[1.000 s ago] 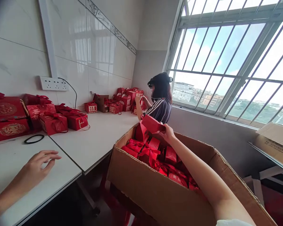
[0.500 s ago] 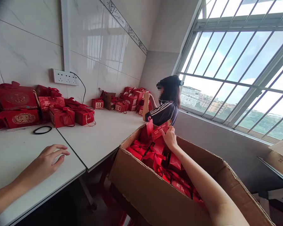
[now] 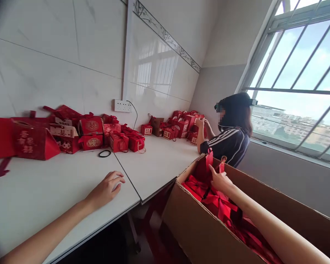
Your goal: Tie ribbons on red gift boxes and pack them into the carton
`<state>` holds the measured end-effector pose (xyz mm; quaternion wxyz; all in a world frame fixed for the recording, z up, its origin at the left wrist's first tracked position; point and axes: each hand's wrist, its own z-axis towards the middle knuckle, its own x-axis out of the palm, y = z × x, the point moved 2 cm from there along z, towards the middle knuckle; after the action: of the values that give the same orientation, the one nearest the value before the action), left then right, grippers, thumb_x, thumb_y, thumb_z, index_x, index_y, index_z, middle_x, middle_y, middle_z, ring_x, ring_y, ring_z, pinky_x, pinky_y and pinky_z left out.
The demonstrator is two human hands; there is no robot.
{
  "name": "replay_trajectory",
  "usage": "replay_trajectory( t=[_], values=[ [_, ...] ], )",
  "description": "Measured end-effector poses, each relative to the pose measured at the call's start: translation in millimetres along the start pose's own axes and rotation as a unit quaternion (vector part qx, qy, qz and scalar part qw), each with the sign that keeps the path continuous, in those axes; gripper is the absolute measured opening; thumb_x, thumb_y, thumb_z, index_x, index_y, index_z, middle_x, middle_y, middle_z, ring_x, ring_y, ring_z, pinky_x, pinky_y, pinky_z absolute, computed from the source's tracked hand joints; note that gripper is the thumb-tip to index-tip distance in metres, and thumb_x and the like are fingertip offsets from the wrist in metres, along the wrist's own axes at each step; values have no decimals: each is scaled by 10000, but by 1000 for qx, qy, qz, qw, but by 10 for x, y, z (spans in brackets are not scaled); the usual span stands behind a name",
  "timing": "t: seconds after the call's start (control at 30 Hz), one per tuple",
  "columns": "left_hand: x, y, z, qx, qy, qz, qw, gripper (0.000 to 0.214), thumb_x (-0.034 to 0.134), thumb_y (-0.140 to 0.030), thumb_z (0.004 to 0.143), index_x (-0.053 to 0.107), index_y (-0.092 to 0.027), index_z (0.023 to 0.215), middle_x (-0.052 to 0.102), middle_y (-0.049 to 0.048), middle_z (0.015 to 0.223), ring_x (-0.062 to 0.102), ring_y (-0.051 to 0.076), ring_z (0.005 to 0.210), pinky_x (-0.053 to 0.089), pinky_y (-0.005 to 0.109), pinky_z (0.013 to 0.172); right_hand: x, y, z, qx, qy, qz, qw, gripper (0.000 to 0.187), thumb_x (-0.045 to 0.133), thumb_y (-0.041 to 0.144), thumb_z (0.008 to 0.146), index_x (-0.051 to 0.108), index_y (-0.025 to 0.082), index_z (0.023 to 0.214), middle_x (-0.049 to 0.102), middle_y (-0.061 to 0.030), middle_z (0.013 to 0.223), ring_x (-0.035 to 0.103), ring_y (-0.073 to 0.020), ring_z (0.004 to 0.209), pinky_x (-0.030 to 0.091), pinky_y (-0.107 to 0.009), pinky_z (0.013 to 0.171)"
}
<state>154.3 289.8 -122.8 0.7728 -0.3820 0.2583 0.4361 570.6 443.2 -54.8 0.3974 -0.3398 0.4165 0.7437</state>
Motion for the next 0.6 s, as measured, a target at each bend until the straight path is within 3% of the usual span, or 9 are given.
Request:
replay_trajectory(
  t=[0.03,0.1,0.17,0.2,0.27,0.37,0.5,0.6],
  values=[
    [-37,23,-38,4,5,5,1000,246,411,-167,795,654,-202,817,637,83,981,615,228,968,530,386,860,-25,36,25,-11,6,-22,1000,134,611,375,688,608,241,702,465,-24,497,558,-249,425,389,-476,556],
    [-123,83,-122,7,13,14,1000,238,428,-139,785,651,-213,820,638,69,996,613,219,968,534,373,854,-28,227,100,-40,26,-58,997,260,668,381,604,465,272,482,397,1,410,524,-244,387,379,-454,517],
    [-215,145,-198,-13,4,16,1000,236,432,-131,785,649,-215,822,633,65,1003,613,213,963,540,368,844,39,614,164,-87,64,-82,991,269,684,393,584,478,259,474,459,-23,427,546,-247,417,401,-432,528],
    [-259,170,-226,-32,-5,14,999,236,429,-133,793,649,-212,826,629,66,1005,612,212,966,544,367,837,103,874,178,-120,95,-89,984,192,671,407,611,566,252,567,522,-38,476,579,-257,469,421,-424,560],
    [-331,202,-262,-73,-27,11,997,240,418,-138,812,647,-204,837,619,72,1017,605,213,991,552,368,825,296,1473,175,-197,181,-88,960,284,597,436,726,658,235,917,638,-63,644,646,-268,660,452,-400,676],
    [-388,196,-276,-84,-31,27,996,252,405,-114,821,642,-191,856,612,82,1047,594,220,1025,549,386,834,720,2333,186,-234,306,-80,919,307,557,384,803,628,202,1040,677,-93,834,619,-290,953,444,-374,795],
    [-406,153,-290,-24,-31,68,997,260,427,-45,777,630,-194,843,616,82,1046,592,224,1007,534,410,853,1382,3143,380,-213,314,-42,924,412,638,354,758,575,140,1105,630,-151,1096,573,-305,1075,431,-361,844],
    [-404,149,-304,-1,-45,83,996,256,445,-31,763,624,-189,854,610,93,1051,583,236,1026,535,405,834,1815,3531,575,-169,261,3,950,633,582,388,802,372,85,1316,504,-237,1261,517,-348,1166,411,-411,883]
  ],
)
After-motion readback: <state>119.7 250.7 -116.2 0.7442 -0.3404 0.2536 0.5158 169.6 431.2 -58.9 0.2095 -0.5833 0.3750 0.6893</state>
